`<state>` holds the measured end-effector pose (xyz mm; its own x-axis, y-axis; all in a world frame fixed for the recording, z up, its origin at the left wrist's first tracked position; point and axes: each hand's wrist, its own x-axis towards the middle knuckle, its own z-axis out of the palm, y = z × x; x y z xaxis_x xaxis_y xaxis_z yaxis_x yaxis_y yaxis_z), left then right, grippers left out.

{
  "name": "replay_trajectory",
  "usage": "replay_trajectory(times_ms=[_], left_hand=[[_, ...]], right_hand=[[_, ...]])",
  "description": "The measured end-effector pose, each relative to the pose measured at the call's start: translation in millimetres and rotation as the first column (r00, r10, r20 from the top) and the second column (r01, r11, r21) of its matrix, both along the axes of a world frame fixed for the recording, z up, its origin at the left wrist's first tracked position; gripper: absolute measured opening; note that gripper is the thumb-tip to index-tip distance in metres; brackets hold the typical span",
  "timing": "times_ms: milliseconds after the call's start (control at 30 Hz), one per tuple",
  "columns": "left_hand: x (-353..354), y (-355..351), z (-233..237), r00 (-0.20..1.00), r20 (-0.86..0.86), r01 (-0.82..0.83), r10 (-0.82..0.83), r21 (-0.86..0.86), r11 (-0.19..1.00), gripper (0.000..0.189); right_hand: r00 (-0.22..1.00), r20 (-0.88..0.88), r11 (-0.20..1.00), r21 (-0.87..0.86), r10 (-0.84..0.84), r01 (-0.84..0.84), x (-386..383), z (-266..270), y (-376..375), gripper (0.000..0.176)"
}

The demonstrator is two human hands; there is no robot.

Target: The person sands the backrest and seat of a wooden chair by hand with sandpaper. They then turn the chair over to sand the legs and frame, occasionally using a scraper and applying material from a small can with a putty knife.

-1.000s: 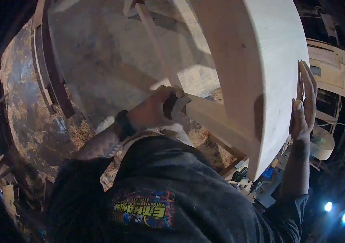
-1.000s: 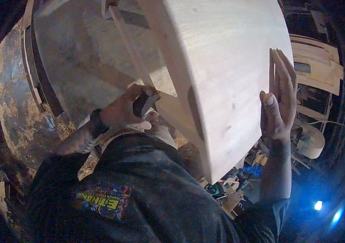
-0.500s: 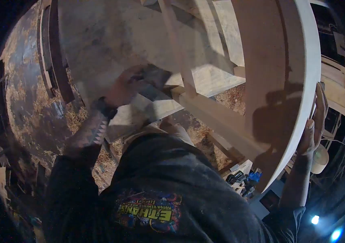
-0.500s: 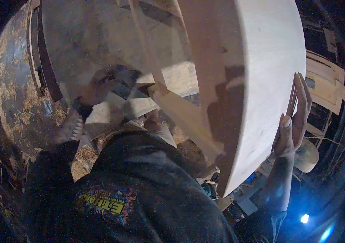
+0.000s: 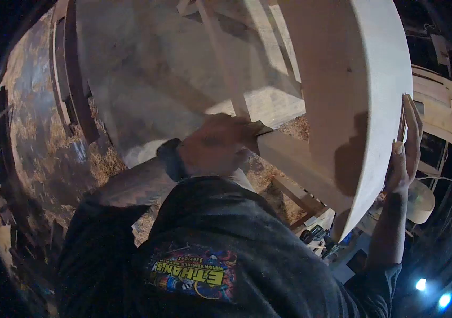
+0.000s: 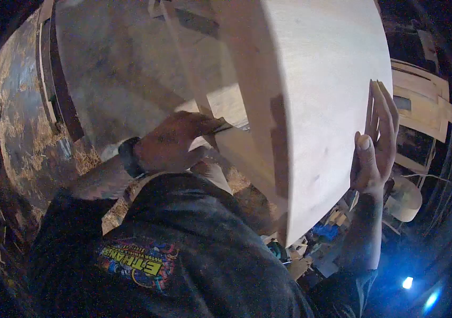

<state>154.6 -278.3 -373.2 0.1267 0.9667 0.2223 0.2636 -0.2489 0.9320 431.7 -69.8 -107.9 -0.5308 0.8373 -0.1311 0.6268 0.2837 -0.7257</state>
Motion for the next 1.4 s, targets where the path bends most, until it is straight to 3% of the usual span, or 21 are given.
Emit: replay_trajectory(times_ms=[33,133,200,267,400,467,633,700,767,800,867,1000,1133,1367,1400], left_hand=[[-6.8,-3.4,16.7,0.997,-0.072,0.024,-0.027,-0.043,0.999,0.059],[-15.9,-12.0,6.9,0.924,0.345,0.234,-0.163,-0.176,0.956,0.071],[-12.8,-20.3,-2.5,0.867,0.482,0.318,-0.124,-0.345,0.883,0.070],[-0.4,-20.1,-14.1,0.838,0.541,0.308,-0.069,-0.365,0.879,0.068],[21.5,-6.5,-16.7,0.801,0.599,0.205,-0.021,-0.240,0.949,0.062],[16.5,-5.2,-8.7,0.815,0.578,0.222,-0.038,-0.251,0.942,0.058],[-4.1,1.2,14.2,0.946,0.300,0.232,-0.126,-0.350,0.908,0.049],[-1.9,8.0,6.7,0.954,0.262,0.244,-0.144,-0.402,0.882,0.050],[-1.0,7.9,-4.3,0.970,0.210,0.183,-0.126,-0.278,0.943,0.051],[-1.9,-0.2,-12.0,0.978,0.184,0.123,-0.099,-0.126,0.984,0.052],[-1.1,5.6,-7.4,0.975,0.190,0.124,-0.112,-0.053,0.991,0.053],[1.7,7.5,-23.7,0.952,0.247,0.256,-0.178,-0.330,0.909,0.052],[-3.2,0.6,-7.4,0.941,0.285,0.244,-0.180,-0.208,0.947,0.057],[7.9,0.3,-22.0,0.886,0.438,0.304,-0.153,-0.299,0.904,0.057],[7.8,-7.1,-21.8,0.920,0.367,0.232,-0.134,-0.238,0.943,0.056]], right_hand=[[0.999,0.000,0.998,0.039,0.046,-0.046,-3.8,-0.9,-0.1,0.073],[0.975,0.034,0.951,0.214,0.222,-0.224,-23.6,-7.3,2.0,0.076],[0.949,0.056,0.895,0.320,0.311,-0.312,-33.0,-8.5,3.7,0.077],[0.934,0.058,0.862,0.369,0.353,-0.348,-37.9,-8.6,4.3,0.079],[0.933,0.032,0.868,0.357,0.357,-0.345,-42.8,-9.5,0.9,0.080],[0.931,0.022,0.868,0.353,0.365,-0.349,-40.9,-7.2,3.1,0.078],[0.917,-0.028,0.865,0.347,0.397,-0.364,-38.9,-11.8,6.6,0.075],[0.925,-0.004,0.873,0.332,0.379,-0.357,-43.1,-11.8,0.7,0.073],[0.929,0.030,0.870,0.341,0.369,-0.357,-48.6,-3.6,-0.1,0.070],[0.931,0.033,0.865,0.360,0.362,-0.350,-46.4,-5.2,0.2,0.071],[0.938,0.039,0.869,0.366,0.344,-0.333,-44.7,-3.4,0.8,0.073],[0.942,-0.040,0.897,0.321,0.333,-0.303,-49.7,-10.3,-7.7,0.077],[0.943,-0.020,0.890,0.337,0.333,-0.308,-48.7,-5.4,-3.1,0.076],[0.935,0.018,0.880,0.331,0.354,-0.340,-41.2,-2.8,-4.8,0.072],[0.932,0.022,0.875,0.338,0.362,-0.347,-41.6,-3.6,-5.1,0.072]])
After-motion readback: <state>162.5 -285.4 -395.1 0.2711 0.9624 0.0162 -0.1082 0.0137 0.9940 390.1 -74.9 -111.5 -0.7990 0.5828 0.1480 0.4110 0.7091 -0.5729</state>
